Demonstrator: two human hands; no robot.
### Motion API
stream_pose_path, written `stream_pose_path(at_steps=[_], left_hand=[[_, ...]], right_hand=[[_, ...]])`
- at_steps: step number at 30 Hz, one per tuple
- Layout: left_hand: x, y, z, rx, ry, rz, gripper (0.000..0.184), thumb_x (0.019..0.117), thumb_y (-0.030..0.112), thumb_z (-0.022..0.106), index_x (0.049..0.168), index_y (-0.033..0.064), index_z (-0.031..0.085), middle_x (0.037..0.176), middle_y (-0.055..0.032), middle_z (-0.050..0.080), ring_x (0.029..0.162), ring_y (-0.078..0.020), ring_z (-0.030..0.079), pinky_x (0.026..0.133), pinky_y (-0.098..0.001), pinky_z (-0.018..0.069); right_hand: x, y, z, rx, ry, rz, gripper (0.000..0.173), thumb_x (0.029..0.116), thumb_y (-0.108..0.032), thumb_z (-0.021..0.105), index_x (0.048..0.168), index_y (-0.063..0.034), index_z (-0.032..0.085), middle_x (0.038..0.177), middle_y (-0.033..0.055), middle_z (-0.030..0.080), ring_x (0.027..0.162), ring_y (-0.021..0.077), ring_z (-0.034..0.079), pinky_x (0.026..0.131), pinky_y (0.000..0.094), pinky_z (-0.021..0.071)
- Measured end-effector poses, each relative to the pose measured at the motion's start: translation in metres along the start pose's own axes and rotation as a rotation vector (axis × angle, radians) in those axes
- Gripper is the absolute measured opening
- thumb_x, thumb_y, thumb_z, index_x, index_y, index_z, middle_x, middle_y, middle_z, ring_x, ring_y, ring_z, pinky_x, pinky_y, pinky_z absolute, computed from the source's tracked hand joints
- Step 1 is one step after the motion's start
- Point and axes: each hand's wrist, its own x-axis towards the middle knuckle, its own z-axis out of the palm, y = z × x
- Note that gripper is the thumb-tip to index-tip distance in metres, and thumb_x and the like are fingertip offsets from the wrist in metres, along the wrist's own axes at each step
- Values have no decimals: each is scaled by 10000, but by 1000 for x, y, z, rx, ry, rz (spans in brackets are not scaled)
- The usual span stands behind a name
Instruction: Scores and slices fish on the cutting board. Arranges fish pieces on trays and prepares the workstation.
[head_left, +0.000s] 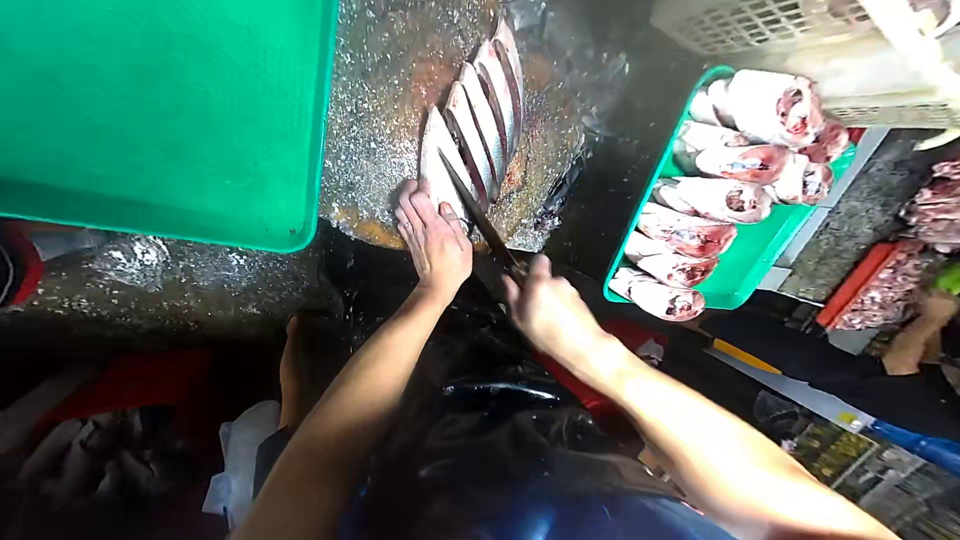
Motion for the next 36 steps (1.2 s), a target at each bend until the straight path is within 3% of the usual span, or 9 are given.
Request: stream_pose_path(at_steps=[4, 7, 10, 13, 21, 26, 29, 31, 36], left_hand=[[-6, -2, 2, 40, -34, 0, 478, 1062, 272, 335, 1463, 30, 427, 1577, -200, 353, 1419, -347, 394, 1118, -498, 383], [-8, -3, 9, 64, 70, 61, 475, 1042, 263, 358, 1418, -2, 479, 1476, -228, 467, 1352, -371, 457, 1097, -506, 397], [-10, -3, 2, 89, 26, 68, 512, 1075, 298, 290, 1508, 43, 387, 1569, -195, 373, 1423, -346, 394, 1137, -498, 367], [-17, -5, 12, 92, 64, 88, 532, 1071, 312, 288, 1517, 36, 376, 1602, -191, 336, 1456, -345, 367, 1153, -514, 360], [-10, 10, 32, -180, 552, -79, 463, 1067, 254, 386, 1447, -8, 417, 1413, -216, 503, 1363, -321, 447, 1194, -396, 328], [-39, 11, -2, -62, 261, 49, 725, 977, 438, 611, 1496, 0, 360, 1508, -266, 401, 1380, -391, 436, 1108, -508, 439], [-43, 15, -22, 318, -38, 128, 910, 786, 417, 827, 1550, 179, 395, 1616, -284, 252, 1275, -514, 521, 902, -646, 553], [-25, 16, -28, 433, -63, 161, 866, 795, 346, 827, 1548, 208, 422, 1594, -275, 315, 1103, -486, 644, 797, -635, 593], [30, -12, -67, 39, 144, 205, 659, 863, 199, 764, 1420, -22, 490, 1351, -250, 612, 1244, -340, 619, 1050, -504, 515]], right_hand=[[75, -8, 43, 132, 189, -137, 511, 1072, -494, 408, 1303, -40, 447, 706, 121, 631, 610, 335, 689, 526, 524, 570], [64, 1, 28, 129, 184, -203, 538, 1083, -481, 408, 1338, -12, 478, 756, 145, 655, 663, 347, 703, 578, 546, 587], [38, 12, 6, 85, 117, -217, 476, 1083, -486, 410, 1264, -54, 494, 769, 105, 639, 679, 311, 699, 586, 517, 589], [67, 26, 50, 206, 159, -211, 555, 1070, -466, 453, 1365, 4, 465, 781, 147, 674, 684, 336, 716, 601, 538, 596], [39, 76, 68, 284, 120, -300, 517, 1080, -479, 444, 1306, -22, 531, 924, 179, 700, 863, 365, 729, 758, 575, 597], [31, 94, 63, 547, 563, -394, 511, 1068, -461, 487, 1316, -17, 536, 794, 148, 687, 727, 333, 715, 680, 548, 593], [85, 84, 75, 668, 668, -216, 591, 1080, -469, 444, 1488, -46, 379, 883, 206, 695, 766, 380, 725, 680, 583, 608], [109, 82, 76, 641, 594, -93, 622, 1080, -464, 424, 1518, -27, 364, 960, 249, 705, 862, 433, 729, 729, 620, 603], [61, 90, 60, 726, 740, -212, 667, 986, -444, 621, 1480, -20, 473, 1407, 275, 539, 1267, 417, 578, 1037, 575, 505]])
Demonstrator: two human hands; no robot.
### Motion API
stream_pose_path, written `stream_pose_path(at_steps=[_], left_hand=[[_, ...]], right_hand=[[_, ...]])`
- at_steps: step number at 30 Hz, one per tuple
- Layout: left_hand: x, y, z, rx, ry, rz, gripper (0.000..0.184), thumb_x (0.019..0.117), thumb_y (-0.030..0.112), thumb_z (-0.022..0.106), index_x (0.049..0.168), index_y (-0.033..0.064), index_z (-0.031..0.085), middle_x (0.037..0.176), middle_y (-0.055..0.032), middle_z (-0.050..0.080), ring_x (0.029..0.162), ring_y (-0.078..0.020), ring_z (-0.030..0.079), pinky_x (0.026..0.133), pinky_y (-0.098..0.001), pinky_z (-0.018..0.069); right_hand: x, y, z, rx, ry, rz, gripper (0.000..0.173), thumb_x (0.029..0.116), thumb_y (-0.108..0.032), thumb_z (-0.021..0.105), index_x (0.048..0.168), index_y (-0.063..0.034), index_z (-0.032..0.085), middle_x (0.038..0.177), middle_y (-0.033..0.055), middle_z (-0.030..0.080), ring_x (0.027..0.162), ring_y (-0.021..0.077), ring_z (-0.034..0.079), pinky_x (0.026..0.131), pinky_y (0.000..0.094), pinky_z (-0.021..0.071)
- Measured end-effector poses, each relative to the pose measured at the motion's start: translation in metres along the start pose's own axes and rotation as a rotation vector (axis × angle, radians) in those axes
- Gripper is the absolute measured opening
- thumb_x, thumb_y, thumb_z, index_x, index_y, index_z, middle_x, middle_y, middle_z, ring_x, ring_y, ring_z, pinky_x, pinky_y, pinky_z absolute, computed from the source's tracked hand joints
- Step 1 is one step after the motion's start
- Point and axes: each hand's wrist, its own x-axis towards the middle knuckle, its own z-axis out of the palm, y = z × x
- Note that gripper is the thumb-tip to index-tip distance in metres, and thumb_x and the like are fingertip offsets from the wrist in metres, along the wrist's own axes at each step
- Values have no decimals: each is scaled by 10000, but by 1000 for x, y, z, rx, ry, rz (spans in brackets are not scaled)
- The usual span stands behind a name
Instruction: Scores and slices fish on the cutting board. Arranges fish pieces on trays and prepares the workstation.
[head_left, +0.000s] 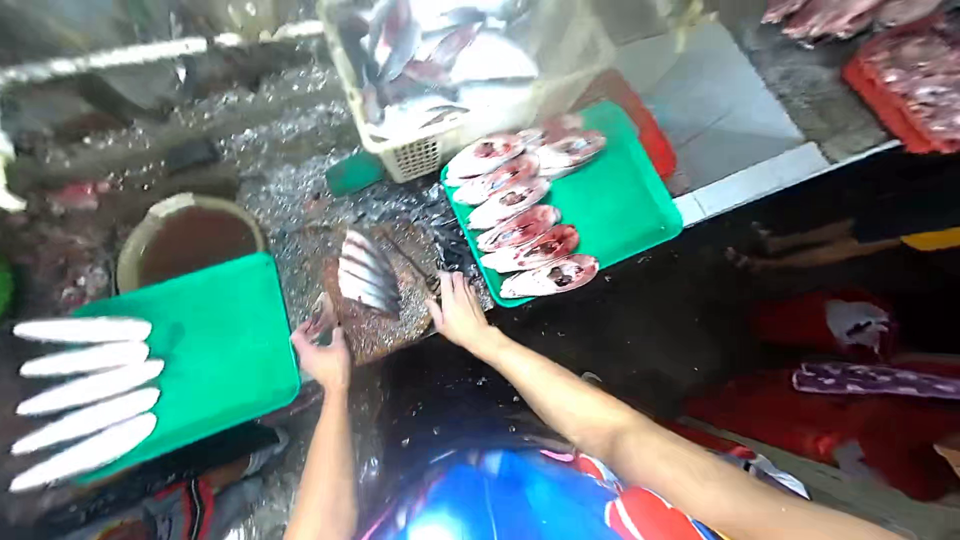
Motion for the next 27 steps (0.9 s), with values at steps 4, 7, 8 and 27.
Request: stream_pose_path(at_steps=[4, 7, 8, 27], left_hand=[[-12, 78, -41, -617, -220, -56, 712, 902, 223, 703, 1473, -44, 371, 1284, -215, 598, 929, -222, 717, 701, -398, 648], [-30, 139, -75, -707, -671, 232, 1132, 858, 551, 719, 1576, -43, 76, 1533, -184, 466, 1298, -208, 580, 979, -373, 572], [-28, 143, -75, -702, -740, 306, 1163, 856, 586, 725, 1575, -47, 64, 1546, -191, 460, 1332, -259, 564, 1002, -420, 570], [-59, -155, -170, -574, 422, -415, 521, 998, 290, 605, 1412, -16, 523, 1339, -148, 641, 1159, -200, 664, 961, -391, 587]], right_hand=[[-11, -40, -26, 742, -243, 1, 743, 947, -447, 704, 1510, -45, 435, 1381, 169, 610, 1191, 248, 660, 980, 422, 581], [-7, -51, -41, 1382, -380, -67, 656, 997, -360, 530, 1548, -51, 349, 1350, 174, 623, 1191, 271, 642, 986, 475, 556], [-8, -49, -52, 1505, -336, -86, 614, 1018, -378, 500, 1536, -68, 386, 1305, 168, 653, 1140, 272, 666, 966, 474, 568], [223, -468, 217, -1183, -609, -1364, 491, 817, -48, 789, 1290, -144, 694, 1213, 229, 686, 1158, 499, 612, 1018, 748, 418]])
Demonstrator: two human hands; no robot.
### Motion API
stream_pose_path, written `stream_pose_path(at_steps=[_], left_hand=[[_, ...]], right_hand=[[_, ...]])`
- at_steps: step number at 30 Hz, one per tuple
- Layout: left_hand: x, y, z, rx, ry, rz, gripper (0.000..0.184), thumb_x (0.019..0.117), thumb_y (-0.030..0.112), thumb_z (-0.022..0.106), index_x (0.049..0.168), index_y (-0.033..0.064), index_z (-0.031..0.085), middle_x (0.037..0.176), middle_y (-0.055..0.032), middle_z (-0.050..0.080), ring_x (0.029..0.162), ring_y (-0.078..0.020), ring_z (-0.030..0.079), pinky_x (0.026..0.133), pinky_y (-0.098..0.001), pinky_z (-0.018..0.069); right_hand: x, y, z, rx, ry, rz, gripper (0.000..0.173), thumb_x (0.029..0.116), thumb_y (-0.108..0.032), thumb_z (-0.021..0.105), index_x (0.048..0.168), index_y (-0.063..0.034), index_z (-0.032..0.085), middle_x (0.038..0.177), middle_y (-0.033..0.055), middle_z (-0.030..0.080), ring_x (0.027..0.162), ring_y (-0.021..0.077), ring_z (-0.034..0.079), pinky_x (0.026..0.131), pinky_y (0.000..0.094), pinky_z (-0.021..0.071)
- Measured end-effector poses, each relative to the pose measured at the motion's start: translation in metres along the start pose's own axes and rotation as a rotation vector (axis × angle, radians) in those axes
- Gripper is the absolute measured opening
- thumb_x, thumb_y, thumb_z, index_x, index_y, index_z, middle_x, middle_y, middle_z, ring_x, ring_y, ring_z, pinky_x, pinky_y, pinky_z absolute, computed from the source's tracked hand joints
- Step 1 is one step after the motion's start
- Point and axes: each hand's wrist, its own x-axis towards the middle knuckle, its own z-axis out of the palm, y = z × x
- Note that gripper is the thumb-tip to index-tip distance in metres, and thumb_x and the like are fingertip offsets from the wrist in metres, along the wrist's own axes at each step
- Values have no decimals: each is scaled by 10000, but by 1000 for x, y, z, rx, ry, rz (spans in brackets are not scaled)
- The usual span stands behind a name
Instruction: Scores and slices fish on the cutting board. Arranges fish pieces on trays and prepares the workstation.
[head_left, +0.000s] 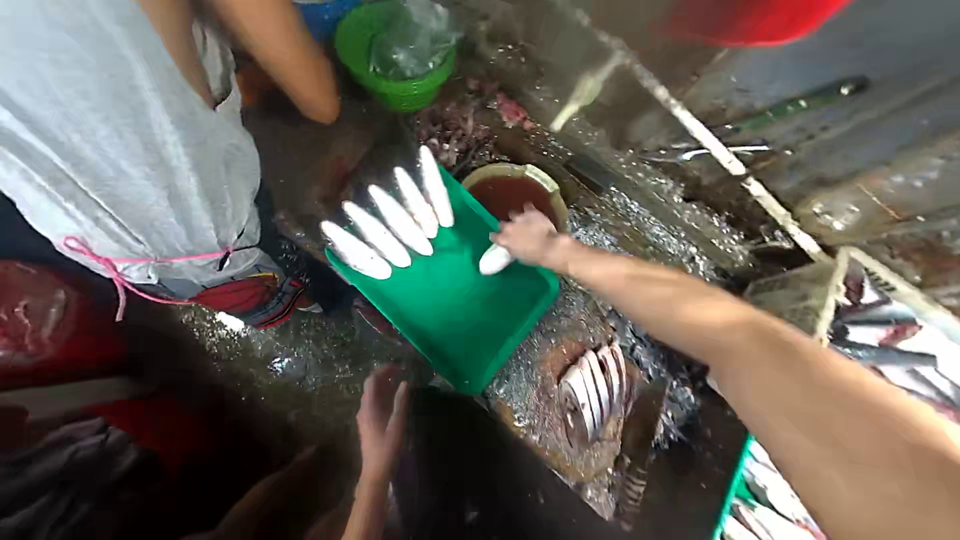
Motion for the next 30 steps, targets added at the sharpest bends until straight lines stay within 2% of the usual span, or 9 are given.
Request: stream_pose_path(at_steps=[4, 6, 9, 11, 13, 16, 19, 26, 30], left_hand=[[-37, -33, -31, 42, 244, -153, 538, 981, 316, 618, 1403, -6, 529, 1328, -139, 649, 1178, -182, 655, 971, -366, 581], [-48, -42, -34, 77, 332, -199, 523, 977, 311, 615, 1390, 0, 536, 1309, -134, 655, 1157, -173, 658, 944, -357, 587], [-38, -44, -21, 25, 413, -267, 529, 983, 280, 611, 1395, -33, 501, 1291, -187, 640, 1155, -212, 652, 935, -389, 582], [0, -25, 3, -88, 352, -302, 625, 996, 291, 620, 1479, -40, 399, 1357, -228, 588, 1194, -250, 632, 966, -434, 570], [50, -7, 38, -113, 233, -258, 786, 978, 320, 666, 1563, -17, 263, 1403, -231, 544, 1197, -257, 632, 953, -438, 589], [100, -10, 85, 58, 149, -191, 879, 965, 183, 659, 1597, -46, 94, 1542, -291, 405, 1352, -318, 548, 1093, -469, 507], [110, -12, 99, 142, 129, -210, 784, 978, 93, 620, 1552, -88, 118, 1430, -302, 510, 1259, -314, 625, 1050, -449, 538], [107, -10, 96, 152, 83, -262, 773, 1001, 123, 613, 1552, -74, 108, 1248, -280, 631, 1114, -312, 700, 976, -473, 574], [108, -5, 93, 194, 65, -302, 790, 1008, 170, 624, 1559, -58, 106, 1246, -276, 642, 1114, -331, 701, 972, -498, 572]], right_hand=[[120, 22, -36, -381, 68, -398, 402, 936, 93, 603, 1270, -109, 703, 1348, 196, 639, 1360, 459, 499, 1188, 715, 239], [132, 26, -27, -317, 285, -462, 425, 916, 98, 621, 1285, -101, 688, 1400, 194, 604, 1377, 428, 488, 1192, 681, 256], [95, 10, -4, 36, 551, -141, 548, 851, -49, 710, 1382, -133, 607, 1496, 130, 548, 1420, 360, 468, 1141, 653, 345], [77, -5, 13, 333, 567, 185, 613, 921, -359, 714, 1445, -100, 530, 1440, 193, 554, 1293, 368, 574, 1036, 604, 489], [85, -9, 28, 612, 511, 365, 767, 911, -499, 748, 1484, -72, 468, 1411, 255, 549, 1147, 410, 657, 933, 589, 575], [114, -11, 44, 654, 578, 406, 662, 944, -327, 751, 1480, -22, 508, 1413, 266, 554, 1204, 405, 637, 1014, 537, 550], [143, -8, 42, 618, 610, 414, 609, 974, -236, 707, 1513, -41, 500, 1486, 230, 520, 1290, 372, 600, 1072, 503, 521], [163, -3, 25, 553, 429, 441, 694, 961, -272, 674, 1598, -205, 406, 1571, 118, 462, 1172, 386, 661, 885, 617, 581], [129, -13, 22, 608, 441, 452, 729, 960, -348, 683, 1615, -277, 371, 1611, 173, 387, 1302, 405, 571, 962, 604, 551]])
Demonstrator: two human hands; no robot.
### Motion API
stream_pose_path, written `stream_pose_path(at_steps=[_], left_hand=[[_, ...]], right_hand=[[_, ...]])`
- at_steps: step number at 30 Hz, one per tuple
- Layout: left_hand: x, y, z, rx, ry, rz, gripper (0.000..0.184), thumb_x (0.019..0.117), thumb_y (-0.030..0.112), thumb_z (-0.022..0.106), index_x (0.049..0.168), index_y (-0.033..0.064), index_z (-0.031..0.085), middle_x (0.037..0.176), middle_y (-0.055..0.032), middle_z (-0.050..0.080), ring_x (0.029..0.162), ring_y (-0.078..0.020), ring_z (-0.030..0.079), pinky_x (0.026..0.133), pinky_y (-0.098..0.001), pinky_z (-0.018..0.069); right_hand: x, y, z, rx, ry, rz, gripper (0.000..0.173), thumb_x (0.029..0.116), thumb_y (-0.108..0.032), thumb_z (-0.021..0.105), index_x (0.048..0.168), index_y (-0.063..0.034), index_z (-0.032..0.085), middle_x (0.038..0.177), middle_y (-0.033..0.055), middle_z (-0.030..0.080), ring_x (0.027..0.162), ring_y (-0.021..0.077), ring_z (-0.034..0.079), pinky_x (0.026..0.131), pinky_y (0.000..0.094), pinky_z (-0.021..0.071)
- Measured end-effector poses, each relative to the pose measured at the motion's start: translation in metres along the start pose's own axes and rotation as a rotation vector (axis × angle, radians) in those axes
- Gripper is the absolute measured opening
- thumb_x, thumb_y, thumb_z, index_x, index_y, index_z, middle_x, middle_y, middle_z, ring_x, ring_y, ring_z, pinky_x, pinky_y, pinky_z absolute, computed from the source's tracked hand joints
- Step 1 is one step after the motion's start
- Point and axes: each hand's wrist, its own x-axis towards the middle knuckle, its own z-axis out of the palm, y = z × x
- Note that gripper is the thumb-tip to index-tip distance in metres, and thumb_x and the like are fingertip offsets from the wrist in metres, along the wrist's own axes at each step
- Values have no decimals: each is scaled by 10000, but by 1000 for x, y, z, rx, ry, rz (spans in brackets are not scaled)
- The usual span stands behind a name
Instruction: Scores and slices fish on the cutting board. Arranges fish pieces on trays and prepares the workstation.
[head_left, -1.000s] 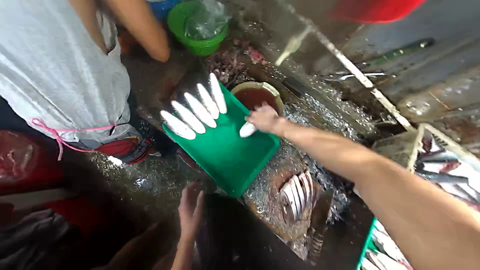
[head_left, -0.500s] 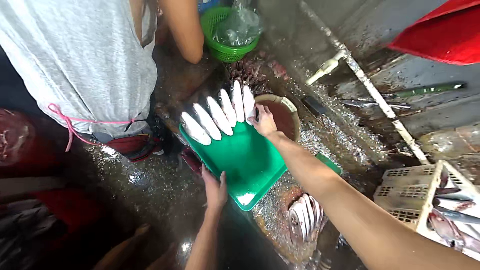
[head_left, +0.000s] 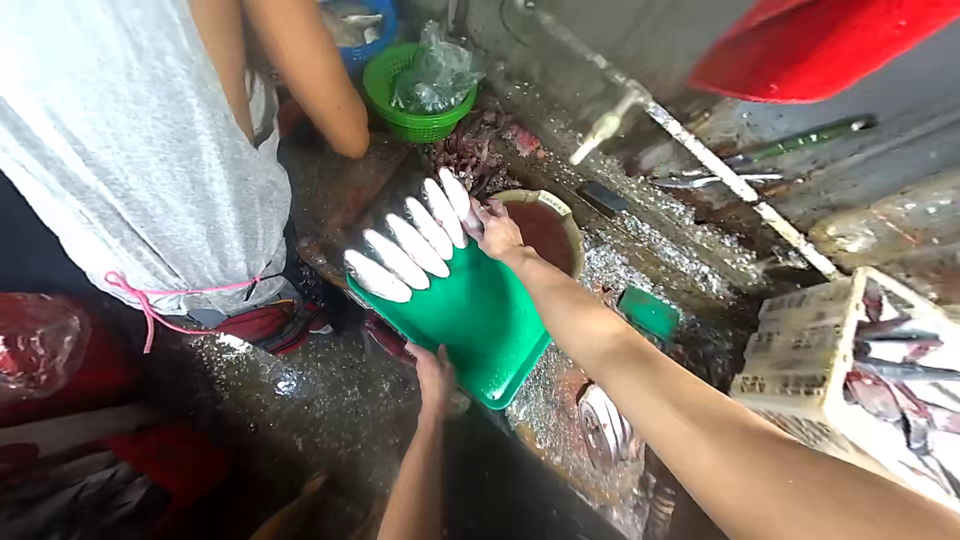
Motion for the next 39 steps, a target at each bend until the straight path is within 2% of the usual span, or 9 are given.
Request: stream_pose_path(at_steps=[3, 6, 8, 10, 13, 16, 20, 27, 39], left_hand=[[-15, 1, -9, -26, 123, 111, 868, 966, 225, 692, 1578, -70, 151, 1459, -338, 465, 1318, -385, 546, 1104, -493, 485], [-60, 5, -6, 77, 287, 466, 804, 954, 290, 696, 1522, -101, 283, 1409, -347, 445, 1202, -364, 532, 979, -430, 503], [-104, 13, 12, 170, 22, 716, 576, 952, 264, 679, 1362, -99, 501, 1290, -320, 570, 1177, -379, 579, 990, -478, 514], [-144, 23, 48, 320, -400, 910, 358, 978, 263, 655, 1252, 34, 680, 1239, -194, 676, 1201, -351, 613, 1041, -518, 499], [-178, 28, 111, 613, -921, 1216, 358, 992, 203, 624, 1349, 191, 656, 1404, -75, 623, 1344, -314, 541, 1091, -540, 457], [-183, 33, 157, 807, -1068, 1385, 557, 864, 78, 752, 1391, 202, 624, 1492, -81, 557, 1351, -368, 516, 1084, -597, 430], [-169, 38, 162, 897, -967, 1449, 417, 920, 91, 685, 1317, 217, 676, 1387, -108, 622, 1283, -386, 552, 1041, -585, 445], [-160, 10, 152, 797, -832, 1464, 297, 947, 114, 623, 1227, 158, 707, 1310, -86, 678, 1257, -369, 568, 1033, -547, 454], [-158, -7, 147, 695, -761, 1438, 237, 981, 133, 603, 1184, 156, 723, 1323, -49, 676, 1251, -315, 582, 1040, -497, 449]], right_hand=[[-99, 5, -34, 196, 108, -27, 616, 980, -333, 677, 1534, -143, 485, 1487, 208, 509, 1172, 351, 661, 945, 519, 597], [-257, 44, -59, 332, 250, -77, 425, 1013, -301, 639, 1386, -98, 613, 1244, 110, 671, 984, 202, 700, 871, 408, 618], [-376, 81, -63, 283, 337, 92, 400, 1027, -337, 600, 1357, -114, 634, 1238, 73, 691, 1073, 176, 690, 937, 411, 600], [-478, 114, -58, 181, 380, 421, 469, 1008, -363, 589, 1377, -74, 591, 1310, 147, 637, 1178, 270, 644, 993, 482, 562], [-573, 142, -43, 171, 199, 932, 732, 972, -440, 627, 1499, 32, 440, 1503, 323, 441, 1368, 476, 484, 1109, 611, 442], [-595, 159, -21, 364, -26, 1075, 749, 1016, -502, 566, 1511, 36, 401, 1417, 319, 536, 1288, 452, 576, 1078, 602, 478], [-603, 187, 32, 405, -8, 997, 590, 1099, -438, 397, 1455, 31, 428, 1072, 271, 700, 1018, 439, 708, 907, 618, 558], [-609, 147, -48, 412, -42, 808, 414, 1090, -419, 423, 1190, -37, 547, 760, 123, 651, 713, 316, 704, 657, 526, 588], [-536, 149, 8, 376, -245, 705, 472, 1092, -469, 403, 1244, -48, 552, 887, 168, 703, 842, 365, 736, 713, 559, 597]])
